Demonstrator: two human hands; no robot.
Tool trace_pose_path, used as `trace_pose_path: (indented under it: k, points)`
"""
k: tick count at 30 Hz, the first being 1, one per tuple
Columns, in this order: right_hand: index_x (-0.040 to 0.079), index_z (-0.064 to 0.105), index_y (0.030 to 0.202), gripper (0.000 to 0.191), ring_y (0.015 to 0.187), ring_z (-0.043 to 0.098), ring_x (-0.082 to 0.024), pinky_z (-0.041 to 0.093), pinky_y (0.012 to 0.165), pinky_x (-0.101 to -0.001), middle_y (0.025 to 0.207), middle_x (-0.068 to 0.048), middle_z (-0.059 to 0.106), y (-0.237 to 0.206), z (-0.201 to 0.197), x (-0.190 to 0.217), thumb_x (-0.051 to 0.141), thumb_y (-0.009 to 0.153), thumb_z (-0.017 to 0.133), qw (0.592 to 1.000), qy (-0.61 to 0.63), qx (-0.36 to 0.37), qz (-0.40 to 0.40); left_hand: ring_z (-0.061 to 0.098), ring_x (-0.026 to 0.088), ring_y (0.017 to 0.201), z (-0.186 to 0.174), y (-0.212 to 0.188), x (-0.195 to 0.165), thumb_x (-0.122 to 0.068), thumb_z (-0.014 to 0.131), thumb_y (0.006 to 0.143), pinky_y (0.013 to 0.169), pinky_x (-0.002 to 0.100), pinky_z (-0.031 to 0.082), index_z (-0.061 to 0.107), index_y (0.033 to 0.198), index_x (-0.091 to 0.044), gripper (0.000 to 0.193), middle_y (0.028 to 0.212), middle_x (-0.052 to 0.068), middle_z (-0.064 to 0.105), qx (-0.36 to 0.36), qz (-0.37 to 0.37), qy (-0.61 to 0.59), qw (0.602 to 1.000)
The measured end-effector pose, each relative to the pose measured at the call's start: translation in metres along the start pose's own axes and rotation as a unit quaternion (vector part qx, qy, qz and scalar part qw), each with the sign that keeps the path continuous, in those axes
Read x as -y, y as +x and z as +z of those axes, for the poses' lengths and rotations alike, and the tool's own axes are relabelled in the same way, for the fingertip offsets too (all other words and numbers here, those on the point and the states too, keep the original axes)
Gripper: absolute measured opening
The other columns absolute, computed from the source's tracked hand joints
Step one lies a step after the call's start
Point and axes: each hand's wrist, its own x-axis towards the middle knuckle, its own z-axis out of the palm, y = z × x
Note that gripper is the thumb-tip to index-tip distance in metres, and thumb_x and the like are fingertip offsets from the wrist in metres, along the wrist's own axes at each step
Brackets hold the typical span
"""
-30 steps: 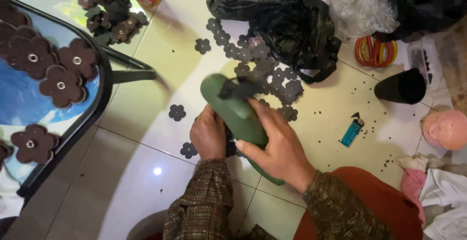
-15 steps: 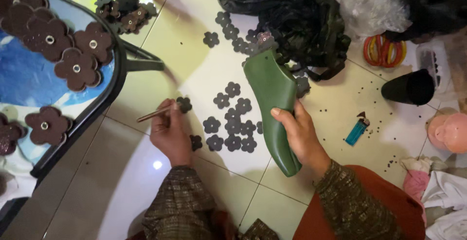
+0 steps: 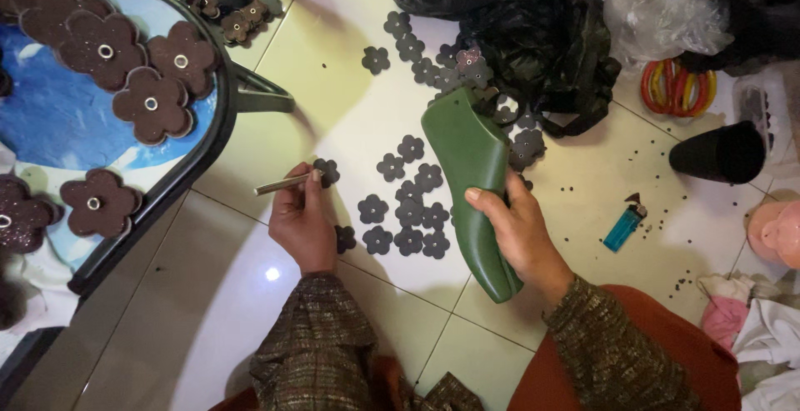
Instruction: The person sits on the floor and repeatedly punches holes into small flower-shaped craft pieces using a handheld green punch tool. The person picks up each piece, aligns it in the punch, and presses to create a hole, then sets the piece aside.
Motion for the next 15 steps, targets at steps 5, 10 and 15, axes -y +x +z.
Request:
trace_pose_path:
  k: [5, 10, 15]
  points:
    - [0.005, 0.052, 0.139, 0.055, 0.09, 0.064, -0.014, 0.055, 0.075, -0.0301, 0.107, -0.008, 0.065, 0.0002, 0.001, 0.0, 0.029, 0.091, 0.063, 1.0, -0.013, 0.004, -0.013, 0.071, 0.011, 0.1, 0.0015, 0.0013, -0.0003, -0.005, 0.068, 0.099, 0.093, 0.026, 0.058, 0.07, 0.119, 0.004, 0.022, 0.11, 0.009, 0.076, -0.004, 0.0, 0.015, 1.0]
    - [0.005, 0.054, 0.139, 0.055, 0.089, 0.064, -0.014, 0.055, 0.074, -0.0303, 0.106, -0.008, 0.066, -0.0004, 0.0027, -0.0007, 0.028, 0.091, 0.064, 1.0, -0.023, 0.006, -0.017, 0.071, 0.011, 0.096, 0.0038, 0.0013, -0.003, -0.005, 0.069, 0.099, 0.09, 0.025, 0.058, 0.07, 0.119, 0.004, 0.022, 0.107, 0.009, 0.076, -0.01, -0.007, 0.007, 1.0]
    - [0.009, 0.05, 0.141, 0.057, 0.086, 0.066, -0.015, 0.057, 0.071, -0.0315, 0.103, -0.007, 0.065, -0.0005, 0.0045, 0.0016, 0.029, 0.089, 0.063, 1.0, -0.014, 0.014, 0.003, 0.071, 0.01, 0.095, 0.0031, 0.0003, -0.0081, -0.006, 0.069, 0.099, 0.089, 0.025, 0.059, 0.071, 0.118, 0.003, 0.021, 0.105, 0.008, 0.076, -0.002, -0.008, 0.049, 0.999]
